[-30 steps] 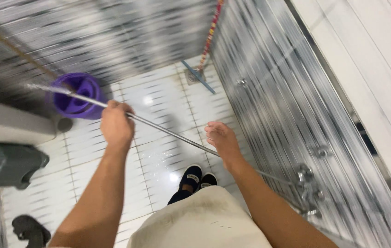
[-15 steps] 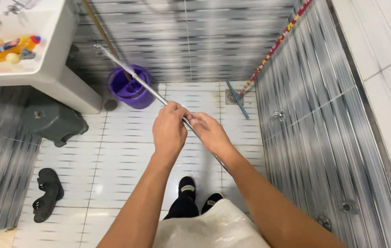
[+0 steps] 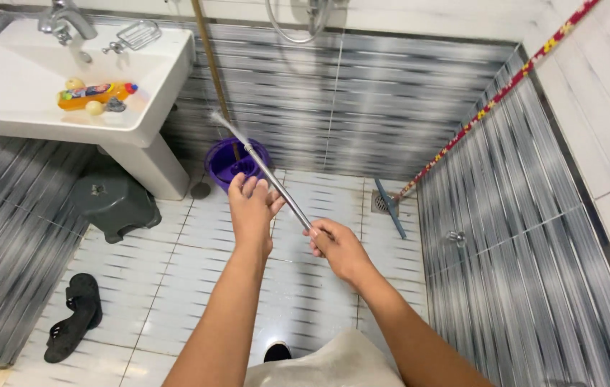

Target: Cleaning various bathroom accessories including a soap dish and a detergent bottle in a sink using a hand sprayer and steel wool.

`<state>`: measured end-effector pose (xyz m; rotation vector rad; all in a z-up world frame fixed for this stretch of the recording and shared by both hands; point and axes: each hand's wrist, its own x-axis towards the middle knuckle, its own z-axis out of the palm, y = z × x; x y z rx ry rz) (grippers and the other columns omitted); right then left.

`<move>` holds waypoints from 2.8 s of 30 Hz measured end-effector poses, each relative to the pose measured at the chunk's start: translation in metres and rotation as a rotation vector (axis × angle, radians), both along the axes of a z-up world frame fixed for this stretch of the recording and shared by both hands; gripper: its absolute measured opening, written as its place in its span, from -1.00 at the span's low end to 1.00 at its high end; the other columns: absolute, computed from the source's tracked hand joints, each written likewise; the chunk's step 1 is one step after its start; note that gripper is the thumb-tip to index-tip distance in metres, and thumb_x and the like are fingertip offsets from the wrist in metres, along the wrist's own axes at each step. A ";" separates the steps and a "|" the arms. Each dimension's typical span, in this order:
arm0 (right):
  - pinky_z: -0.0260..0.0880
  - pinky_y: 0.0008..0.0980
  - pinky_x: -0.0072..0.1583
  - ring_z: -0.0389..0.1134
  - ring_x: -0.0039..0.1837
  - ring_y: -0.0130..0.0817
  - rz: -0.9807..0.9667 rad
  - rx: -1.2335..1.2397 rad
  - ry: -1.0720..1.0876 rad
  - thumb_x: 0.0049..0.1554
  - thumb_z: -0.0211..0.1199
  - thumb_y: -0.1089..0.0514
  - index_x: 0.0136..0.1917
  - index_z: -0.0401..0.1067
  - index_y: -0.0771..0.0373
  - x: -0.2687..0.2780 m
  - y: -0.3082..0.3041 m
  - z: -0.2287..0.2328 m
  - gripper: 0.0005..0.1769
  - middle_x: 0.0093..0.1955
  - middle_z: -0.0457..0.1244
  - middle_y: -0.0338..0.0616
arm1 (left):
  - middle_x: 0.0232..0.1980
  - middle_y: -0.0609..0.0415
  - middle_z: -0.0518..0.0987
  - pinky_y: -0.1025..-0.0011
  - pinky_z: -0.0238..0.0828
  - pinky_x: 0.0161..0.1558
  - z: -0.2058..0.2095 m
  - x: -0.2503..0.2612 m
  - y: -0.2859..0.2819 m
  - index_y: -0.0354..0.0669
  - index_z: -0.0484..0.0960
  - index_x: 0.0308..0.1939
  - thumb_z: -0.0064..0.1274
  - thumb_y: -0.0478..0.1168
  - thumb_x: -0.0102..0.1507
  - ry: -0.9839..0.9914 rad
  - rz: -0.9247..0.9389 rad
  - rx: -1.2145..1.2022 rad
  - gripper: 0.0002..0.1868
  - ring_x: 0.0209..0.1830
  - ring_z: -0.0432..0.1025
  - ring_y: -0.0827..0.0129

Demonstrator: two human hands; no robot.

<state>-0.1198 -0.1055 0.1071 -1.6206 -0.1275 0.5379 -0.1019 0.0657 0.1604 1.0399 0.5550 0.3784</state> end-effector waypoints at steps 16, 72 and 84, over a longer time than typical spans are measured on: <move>0.32 -0.49 -0.02 0.25 -0.14 -0.52 -0.087 -0.199 0.005 0.28 0.09 0.06 0.04 0.48 0.29 -0.062 0.053 -0.003 -0.73 -0.23 0.27 -0.30 | -0.13 0.06 0.62 0.54 0.50 -0.35 -0.031 -0.045 0.072 -0.22 0.54 0.23 -0.08 -0.16 0.40 0.217 -0.173 -0.108 -0.64 -0.31 0.56 0.43; 0.18 -0.51 -0.27 0.14 -0.34 -0.62 0.140 0.080 -0.375 0.18 0.31 0.01 -0.11 0.56 0.26 -0.082 -0.013 0.058 -0.74 -0.39 0.24 -0.39 | -0.33 0.19 0.51 0.47 0.40 -0.34 0.034 -0.128 -0.047 -0.16 0.61 0.17 -0.17 -0.04 0.42 0.035 -0.068 0.027 -0.60 -0.42 0.44 0.47; 0.24 -0.49 -0.25 0.18 -0.33 -0.59 0.125 -0.015 -0.357 0.17 0.31 0.00 -0.09 0.58 0.25 -0.095 0.005 0.064 -0.74 -0.36 0.29 -0.36 | -0.31 0.18 0.53 0.49 0.39 -0.34 0.028 -0.139 -0.028 -0.13 0.60 0.12 -0.22 -0.07 0.43 0.052 -0.041 0.016 -0.64 -0.42 0.47 0.47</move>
